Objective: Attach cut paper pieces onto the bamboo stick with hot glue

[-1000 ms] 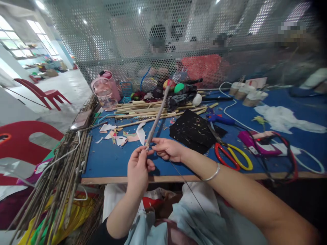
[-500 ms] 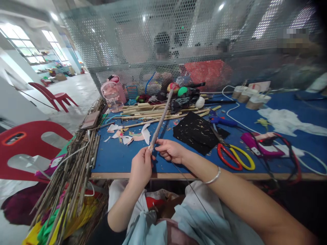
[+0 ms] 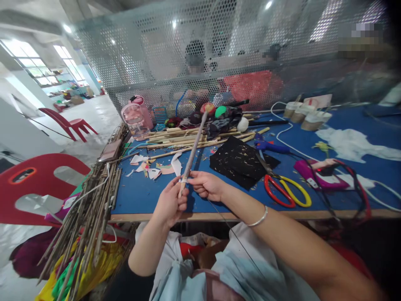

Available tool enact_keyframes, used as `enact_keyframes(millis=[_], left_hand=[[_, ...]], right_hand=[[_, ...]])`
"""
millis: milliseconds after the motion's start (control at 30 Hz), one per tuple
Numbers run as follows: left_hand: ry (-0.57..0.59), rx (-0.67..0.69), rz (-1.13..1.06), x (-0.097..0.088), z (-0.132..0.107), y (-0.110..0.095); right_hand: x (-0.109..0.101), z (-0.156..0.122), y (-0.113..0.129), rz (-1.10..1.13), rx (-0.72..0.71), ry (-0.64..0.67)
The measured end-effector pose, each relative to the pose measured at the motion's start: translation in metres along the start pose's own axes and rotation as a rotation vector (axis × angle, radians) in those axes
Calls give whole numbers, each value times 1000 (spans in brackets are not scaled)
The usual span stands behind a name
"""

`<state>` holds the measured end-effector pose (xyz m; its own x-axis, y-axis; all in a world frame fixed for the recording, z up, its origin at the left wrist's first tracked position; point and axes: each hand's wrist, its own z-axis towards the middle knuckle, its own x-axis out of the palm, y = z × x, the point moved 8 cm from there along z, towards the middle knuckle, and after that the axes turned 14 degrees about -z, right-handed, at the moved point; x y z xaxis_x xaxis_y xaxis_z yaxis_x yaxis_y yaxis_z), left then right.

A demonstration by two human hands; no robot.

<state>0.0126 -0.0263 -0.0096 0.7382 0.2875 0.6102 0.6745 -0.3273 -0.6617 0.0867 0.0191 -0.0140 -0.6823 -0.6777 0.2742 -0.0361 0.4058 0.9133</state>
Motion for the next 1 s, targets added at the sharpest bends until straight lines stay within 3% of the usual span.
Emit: enact_keyframes(millis=[100, 167, 267, 467, 733, 1000], left_hand=[[97, -235, -366, 8, -4, 13], [121, -286, -401, 10, -6, 15], [110, -229, -162, 7, -4, 9], [75, 23, 251, 7, 0, -12], [113, 58, 257, 10, -1, -7], [135, 67, 317, 8, -1, -8]], right_hand=[[3, 1, -2, 12, 0, 29], [1, 1, -4, -5, 1, -5], [-1, 1, -6, -54, 3, -54], [2, 3, -4, -105, 10, -63], [1, 0, 7, -162, -86, -71], [-6, 4, 8, -289, -88, -74]])
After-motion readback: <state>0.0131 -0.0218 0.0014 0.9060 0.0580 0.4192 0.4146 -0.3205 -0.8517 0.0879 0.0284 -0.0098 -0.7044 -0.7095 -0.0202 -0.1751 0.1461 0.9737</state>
